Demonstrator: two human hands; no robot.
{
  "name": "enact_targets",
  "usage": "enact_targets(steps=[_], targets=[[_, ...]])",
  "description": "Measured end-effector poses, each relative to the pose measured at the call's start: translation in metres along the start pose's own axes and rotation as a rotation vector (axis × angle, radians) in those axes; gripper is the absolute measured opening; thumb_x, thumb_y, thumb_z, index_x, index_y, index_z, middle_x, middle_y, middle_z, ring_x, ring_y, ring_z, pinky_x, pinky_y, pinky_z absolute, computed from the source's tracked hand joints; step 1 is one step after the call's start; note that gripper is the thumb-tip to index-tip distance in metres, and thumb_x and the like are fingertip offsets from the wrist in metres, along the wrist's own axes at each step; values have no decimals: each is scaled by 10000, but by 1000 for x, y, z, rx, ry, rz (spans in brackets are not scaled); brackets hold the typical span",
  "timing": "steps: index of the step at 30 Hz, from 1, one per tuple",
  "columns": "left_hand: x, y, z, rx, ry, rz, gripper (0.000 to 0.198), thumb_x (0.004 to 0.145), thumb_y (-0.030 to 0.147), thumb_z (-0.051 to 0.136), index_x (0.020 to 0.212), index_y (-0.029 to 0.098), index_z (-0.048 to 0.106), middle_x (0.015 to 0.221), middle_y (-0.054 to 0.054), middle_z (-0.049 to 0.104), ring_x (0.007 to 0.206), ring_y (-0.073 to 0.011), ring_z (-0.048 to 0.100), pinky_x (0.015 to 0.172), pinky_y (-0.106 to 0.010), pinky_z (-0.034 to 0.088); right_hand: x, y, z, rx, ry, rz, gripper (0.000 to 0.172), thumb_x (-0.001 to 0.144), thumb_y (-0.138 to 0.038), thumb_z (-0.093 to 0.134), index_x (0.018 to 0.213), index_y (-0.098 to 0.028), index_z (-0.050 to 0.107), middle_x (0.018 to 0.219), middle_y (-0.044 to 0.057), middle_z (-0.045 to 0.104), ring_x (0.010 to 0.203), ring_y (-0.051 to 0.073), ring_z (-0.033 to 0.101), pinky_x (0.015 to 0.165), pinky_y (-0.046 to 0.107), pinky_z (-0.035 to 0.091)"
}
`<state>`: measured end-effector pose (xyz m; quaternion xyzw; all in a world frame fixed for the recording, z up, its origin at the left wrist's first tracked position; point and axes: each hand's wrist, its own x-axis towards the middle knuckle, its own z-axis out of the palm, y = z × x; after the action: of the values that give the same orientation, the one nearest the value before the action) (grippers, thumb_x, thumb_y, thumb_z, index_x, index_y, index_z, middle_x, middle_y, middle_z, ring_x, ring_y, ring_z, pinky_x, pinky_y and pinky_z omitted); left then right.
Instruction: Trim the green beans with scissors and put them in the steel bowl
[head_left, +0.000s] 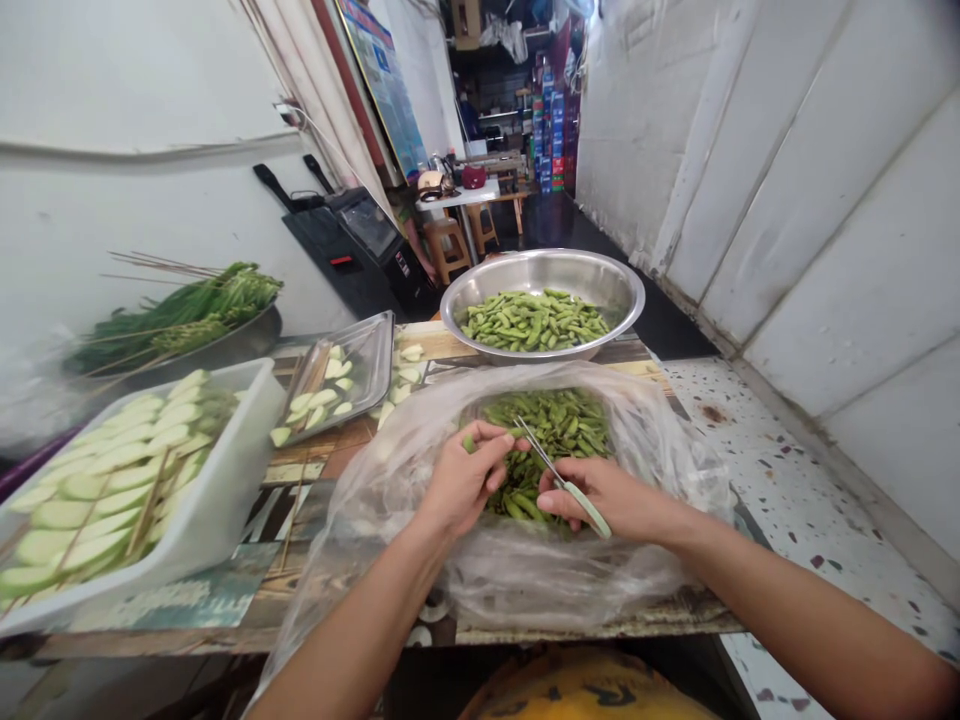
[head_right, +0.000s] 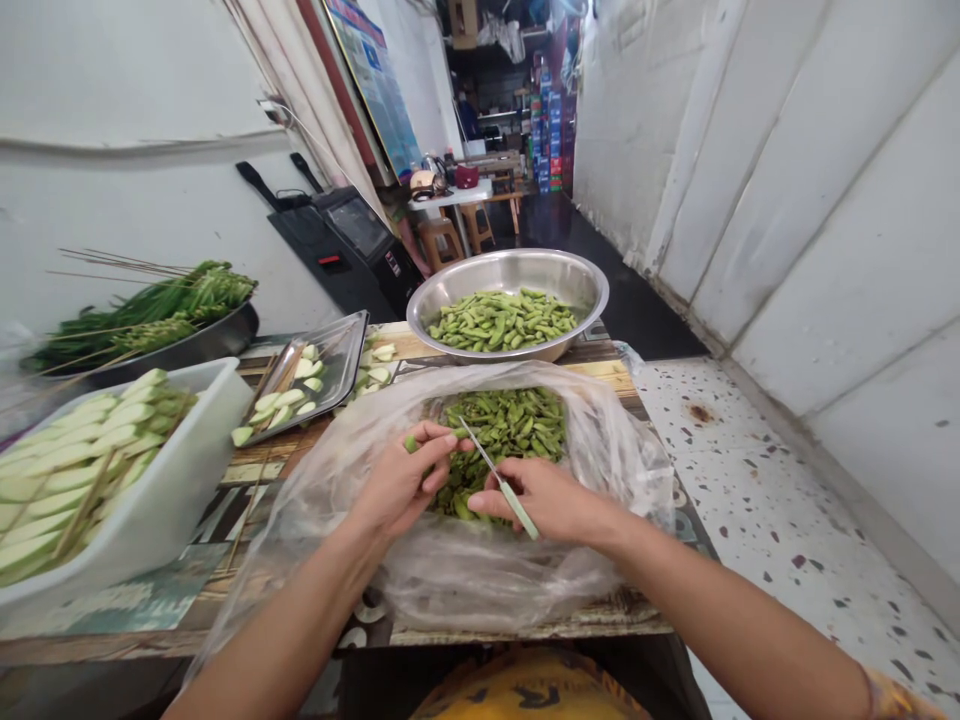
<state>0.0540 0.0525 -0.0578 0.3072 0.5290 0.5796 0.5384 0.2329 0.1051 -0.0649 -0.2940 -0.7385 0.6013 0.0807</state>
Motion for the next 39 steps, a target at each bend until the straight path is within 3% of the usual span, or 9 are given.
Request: enact_targets(steps=[9,14,17,24,27,32,35,37,39], targets=[[-1,0,1,157,-43,-30,231,655,246,675,779,137,514,698,-43,678,343,-2,315,363,-161,182,2,0,3,82,95,72,404,744,-541,586,639,-167,477,476,-45,479,391,84,453,400,198,351],[4,20,-20,-57,-68,-6,160,581,169,561,721,163,484,779,-50,667,364,-25,359,344,-163,104,4,1,-2,160,156,76,372,708,-522,632,700,-160,543,459,-55,487,369,78,440,392,197,340],[7,30,-32,-71,-99,3,123,561,223,526,672,173,505,649,-18,603,383,-59,374,350,-179,102,6,3,-5,166,164,55,363,725,-513,619,713,-157,549,451,-53,490,375,82,451,400,198,335],[-3,21,-40,1188,-70,129,120,583,295,703,615,190,654,543,-30,564,518,-145,470,492,-235,259,5,3,-6,159,146,49,373,734,-523,602,718,-154,552,461,-49,497,391,88,463,422,208,347],[-7,15,-43,1412,1,174,122,545,228,733,635,216,652,525,-25,558,531,-175,498,526,-256,276,5,2,-7,149,131,61,382,734,-535,598,720,-156,556,454,-52,490,390,87,451,422,208,347],[-4,16,-40,1282,-171,275,48,666,238,652,689,229,694,694,-56,672,668,-205,587,636,-272,375,5,3,-6,140,101,86,365,725,-517,616,734,-157,559,482,-45,504,404,89,454,426,207,355],[-1,18,-32,984,-63,284,151,709,321,631,773,215,717,825,-54,699,782,-203,604,695,-258,410,4,5,-5,60,44,79,368,731,-514,610,768,-149,579,529,-31,520,445,97,476,446,208,365],[1,16,-26,787,-23,206,188,690,349,657,764,184,709,738,-48,676,691,-171,580,608,-233,402,2,5,-5,-53,-1,40,371,731,-510,615,812,-148,609,585,-16,550,510,111,503,476,208,367],[3,11,-22,611,-104,55,241,675,384,675,757,157,684,544,-7,568,493,-111,467,464,-209,311,1,3,-5,-161,-16,-1,379,720,-509,627,854,-154,633,644,-4,576,574,123,508,496,207,357]])
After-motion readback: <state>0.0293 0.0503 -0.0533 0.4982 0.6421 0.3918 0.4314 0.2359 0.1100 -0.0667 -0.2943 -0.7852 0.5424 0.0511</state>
